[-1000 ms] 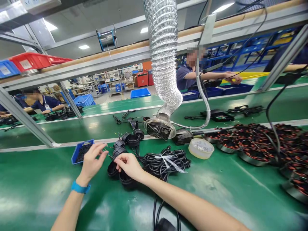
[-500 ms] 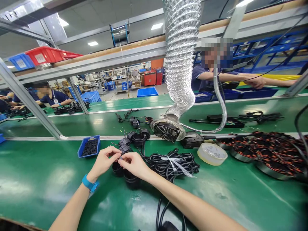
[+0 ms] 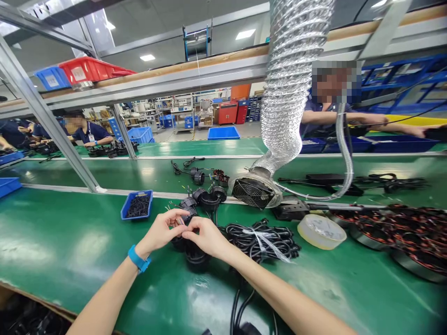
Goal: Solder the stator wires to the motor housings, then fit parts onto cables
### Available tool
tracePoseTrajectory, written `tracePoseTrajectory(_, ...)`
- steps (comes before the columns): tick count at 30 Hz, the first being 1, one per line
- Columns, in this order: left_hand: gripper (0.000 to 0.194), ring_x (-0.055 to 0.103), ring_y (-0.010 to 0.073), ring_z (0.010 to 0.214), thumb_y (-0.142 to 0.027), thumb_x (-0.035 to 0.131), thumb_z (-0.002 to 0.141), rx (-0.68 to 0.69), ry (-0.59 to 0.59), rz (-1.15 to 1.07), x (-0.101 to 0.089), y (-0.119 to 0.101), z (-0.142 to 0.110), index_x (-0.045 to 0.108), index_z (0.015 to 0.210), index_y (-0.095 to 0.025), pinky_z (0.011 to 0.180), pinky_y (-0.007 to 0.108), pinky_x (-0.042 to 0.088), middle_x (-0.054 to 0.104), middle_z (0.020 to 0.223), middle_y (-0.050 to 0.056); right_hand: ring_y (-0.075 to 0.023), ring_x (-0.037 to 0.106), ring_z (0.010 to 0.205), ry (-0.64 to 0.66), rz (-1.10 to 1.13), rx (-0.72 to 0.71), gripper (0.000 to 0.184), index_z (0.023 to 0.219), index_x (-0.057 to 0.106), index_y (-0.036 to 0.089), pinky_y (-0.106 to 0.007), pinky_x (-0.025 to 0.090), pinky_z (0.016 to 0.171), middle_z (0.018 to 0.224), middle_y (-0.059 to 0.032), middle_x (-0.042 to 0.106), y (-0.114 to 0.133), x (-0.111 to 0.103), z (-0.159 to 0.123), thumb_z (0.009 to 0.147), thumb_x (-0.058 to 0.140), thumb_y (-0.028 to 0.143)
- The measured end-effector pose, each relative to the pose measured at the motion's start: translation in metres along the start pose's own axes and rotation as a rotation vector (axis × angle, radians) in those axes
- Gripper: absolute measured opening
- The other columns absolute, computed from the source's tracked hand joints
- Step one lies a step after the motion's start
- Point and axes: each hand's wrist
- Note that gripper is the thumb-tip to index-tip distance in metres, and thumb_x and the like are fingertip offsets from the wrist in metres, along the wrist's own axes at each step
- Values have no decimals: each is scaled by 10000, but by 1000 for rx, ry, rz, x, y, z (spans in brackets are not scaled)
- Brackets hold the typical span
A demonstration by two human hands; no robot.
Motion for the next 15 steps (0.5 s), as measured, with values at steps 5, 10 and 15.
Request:
tracePoseTrajectory(5,350,647,186,833,-387,594,876,62,-343,273,-43,19,5,657,1144,-172,783,311,515,709,959,75,-163,610,747,-135,-194,-47,148,722,705,175,-268,404,693,806,-29,673,3,-11,1,858,679,227)
tracePoseTrajectory(10,337,627,237,808,-403,480,903,-148,-670,1014,-105,57,4,721,939,-171,738,335,485,702,935,108,-184,634,749,-230,-407,-4,211,763,707,180,-284,407,683,833,-58,684,-4,-15,5,907,635,316)
tracePoseTrajectory(15,416,650,320,877,-442,458,868,-262,-381,1188,-123,82,7,737,952,-145,704,376,499,710,992,178,-236,665,735,-124,-709,-31,333,711,719,129,-311,435,670,761,-135,698,18,-24,-6,860,690,425)
Point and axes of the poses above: each hand's wrist, its own z-axis towards the middle knuckle, its own x-axis out of the palm, y = z × x
